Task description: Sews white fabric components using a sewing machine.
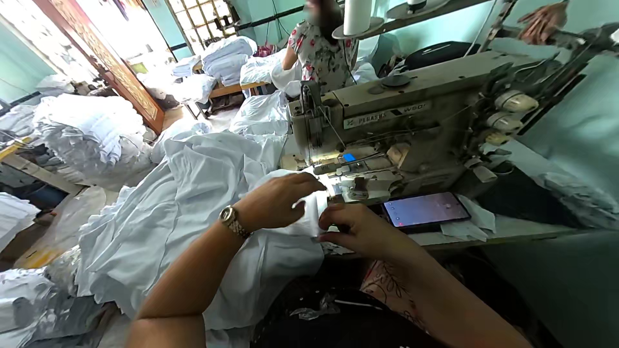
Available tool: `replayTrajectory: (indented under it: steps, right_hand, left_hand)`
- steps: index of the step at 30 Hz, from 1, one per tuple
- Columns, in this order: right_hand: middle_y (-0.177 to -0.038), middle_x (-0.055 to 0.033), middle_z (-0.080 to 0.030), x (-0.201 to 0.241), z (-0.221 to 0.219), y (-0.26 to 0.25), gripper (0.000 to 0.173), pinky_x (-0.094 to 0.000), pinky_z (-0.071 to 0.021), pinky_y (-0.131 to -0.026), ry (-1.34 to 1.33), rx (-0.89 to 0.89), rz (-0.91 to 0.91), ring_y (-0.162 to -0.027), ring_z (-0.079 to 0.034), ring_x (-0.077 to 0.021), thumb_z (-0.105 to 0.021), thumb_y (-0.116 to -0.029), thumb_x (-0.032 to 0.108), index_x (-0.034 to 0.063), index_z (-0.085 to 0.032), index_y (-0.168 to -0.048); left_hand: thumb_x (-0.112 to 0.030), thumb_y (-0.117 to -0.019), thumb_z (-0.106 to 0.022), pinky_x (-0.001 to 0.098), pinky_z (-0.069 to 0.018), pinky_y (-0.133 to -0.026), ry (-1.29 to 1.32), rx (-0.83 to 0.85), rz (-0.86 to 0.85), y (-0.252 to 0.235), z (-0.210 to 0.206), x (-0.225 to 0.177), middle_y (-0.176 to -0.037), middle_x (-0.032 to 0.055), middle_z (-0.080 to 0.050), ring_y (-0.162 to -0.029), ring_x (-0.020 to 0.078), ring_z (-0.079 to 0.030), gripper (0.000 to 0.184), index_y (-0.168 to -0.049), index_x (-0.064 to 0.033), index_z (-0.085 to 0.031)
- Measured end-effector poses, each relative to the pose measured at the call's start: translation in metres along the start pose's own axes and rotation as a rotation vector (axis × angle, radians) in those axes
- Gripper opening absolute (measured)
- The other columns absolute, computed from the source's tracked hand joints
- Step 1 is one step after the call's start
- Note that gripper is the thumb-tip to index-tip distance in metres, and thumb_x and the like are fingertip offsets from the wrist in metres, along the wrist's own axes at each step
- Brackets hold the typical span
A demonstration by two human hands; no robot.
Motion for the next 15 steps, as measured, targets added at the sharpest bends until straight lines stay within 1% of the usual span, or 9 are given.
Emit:
replayTrajectory:
  steps: [1, 3, 5, 7, 8, 9, 11, 13, 15]
  right_hand:
    - [-0.098, -0.006, -0.07, 0.002, 0.0, 0.0, 0.023, -0.0206, -0.0519, -0.068, 0.015, 0.016, 0.018, -0.075, -0.06, -0.0057, -0.069, -0.0975, 0.03, 0.0079, -0.074, -0.097]
    - [-0.093, -0.0057, -0.069, 0.0, 0.003, -0.007, 0.024, -0.0196, -0.0484, -0.065, -0.023, 0.031, -0.015, -0.072, -0.056, -0.0047, -0.07, -0.0969, 0.029, 0.0056, -0.073, -0.099]
    - [-0.086, -0.0042, -0.067, -0.012, 0.007, -0.019, 0.028, -0.0213, -0.0479, -0.062, -0.068, 0.012, -0.141, -0.066, -0.054, -0.0038, -0.072, -0.0947, 0.028, 0.0043, -0.073, -0.108]
    - [-0.083, -0.0056, -0.068, -0.034, 0.007, -0.029, 0.028, -0.0325, -0.053, -0.068, -0.049, -0.044, -0.318, -0.068, -0.059, -0.01, -0.075, -0.0932, 0.027, 0.0069, -0.073, -0.113]
    - [-0.084, -0.0074, -0.07, -0.046, 0.005, -0.031, 0.023, -0.0395, -0.0555, -0.073, -0.038, -0.074, -0.386, -0.073, -0.063, -0.0144, -0.074, -0.0938, 0.024, 0.0061, -0.074, -0.107]
    - [-0.081, -0.0071, -0.068, -0.054, 0.002, -0.033, 0.02, -0.0404, -0.054, -0.073, -0.037, -0.104, -0.414, -0.072, -0.063, -0.0148, -0.073, -0.0941, 0.024, 0.0049, -0.074, -0.1]
    - [-0.077, -0.003, -0.067, -0.057, 0.0, -0.036, 0.02, -0.035, -0.0529, -0.07, -0.032, -0.142, -0.411, -0.07, -0.061, -0.0096, -0.072, -0.0943, 0.026, 0.0064, -0.074, -0.093]
    - [-0.071, -0.0019, -0.062, -0.056, -0.002, -0.037, 0.022, -0.0345, -0.048, -0.065, -0.011, -0.16, -0.421, -0.066, -0.055, -0.0093, -0.072, -0.0946, 0.026, 0.006, -0.072, -0.086]
    - [-0.069, 0.0006, -0.061, -0.054, -0.003, -0.035, 0.021, -0.0301, -0.0464, -0.063, -0.049, -0.185, -0.423, -0.063, -0.053, -0.006, -0.074, -0.0941, 0.027, 0.0069, -0.073, -0.086]
  left_hand:
    - [-0.011, -0.095, -0.061, 0.0349, -0.0589, -0.087, 0.123, 0.137, 0.001, -0.005, -0.002, 0.0, -0.126, 0.0084, -0.067, -0.102, 0.0169, -0.068, 0.032, -0.126, -0.0074, -0.068]
    - [-0.01, -0.0948, -0.064, 0.0383, -0.059, -0.085, 0.215, 0.325, 0.019, -0.014, 0.001, 0.005, -0.121, 0.0139, -0.067, -0.097, 0.0207, -0.069, 0.017, -0.107, -0.0002, -0.072]
    - [-0.007, -0.0912, -0.066, 0.0398, -0.0578, -0.078, 0.198, 0.375, 0.048, -0.022, 0.021, 0.013, -0.104, 0.013, -0.068, -0.088, 0.0207, -0.067, 0.01, -0.093, 0.0009, -0.071]
    - [-0.011, -0.0927, -0.064, 0.038, -0.052, -0.066, 0.176, 0.356, 0.107, -0.023, 0.049, 0.02, -0.083, 0.0084, -0.066, -0.074, 0.0173, -0.062, 0.012, -0.085, -0.0024, -0.068]
    - [-0.017, -0.0961, -0.065, 0.0386, -0.0514, -0.065, 0.107, 0.344, 0.147, -0.022, 0.062, 0.022, -0.08, 0.0069, -0.064, -0.072, 0.0171, -0.061, 0.018, -0.084, -0.0043, -0.068]
    - [-0.024, -0.0981, -0.064, 0.0412, -0.0516, -0.067, 0.005, 0.334, 0.186, -0.022, 0.073, 0.024, -0.081, 0.0063, -0.063, -0.073, 0.0187, -0.061, 0.022, -0.086, -0.0063, -0.069]
    - [-0.031, -0.0986, -0.066, 0.0459, -0.0532, -0.074, -0.139, 0.335, 0.235, -0.022, 0.085, 0.022, -0.086, 0.0065, -0.064, -0.079, 0.0221, -0.063, 0.024, -0.092, -0.0084, -0.071]
    - [-0.03, -0.0982, -0.068, 0.0435, -0.0528, -0.073, -0.155, 0.327, 0.227, -0.022, 0.082, 0.02, -0.086, 0.0058, -0.062, -0.079, 0.0209, -0.062, 0.023, -0.092, -0.0088, -0.071]
    - [-0.028, -0.0981, -0.067, 0.043, -0.0532, -0.074, -0.127, 0.303, 0.203, -0.022, 0.078, 0.019, -0.088, 0.0064, -0.063, -0.081, 0.0209, -0.063, 0.021, -0.092, -0.0078, -0.07]
Point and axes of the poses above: each hand's wrist, its own y-axis away from the middle knuckle, its own z-axis out of the back of the hand, x = y × z, the point moved 1 cm from there along -y, towards the middle knuckle
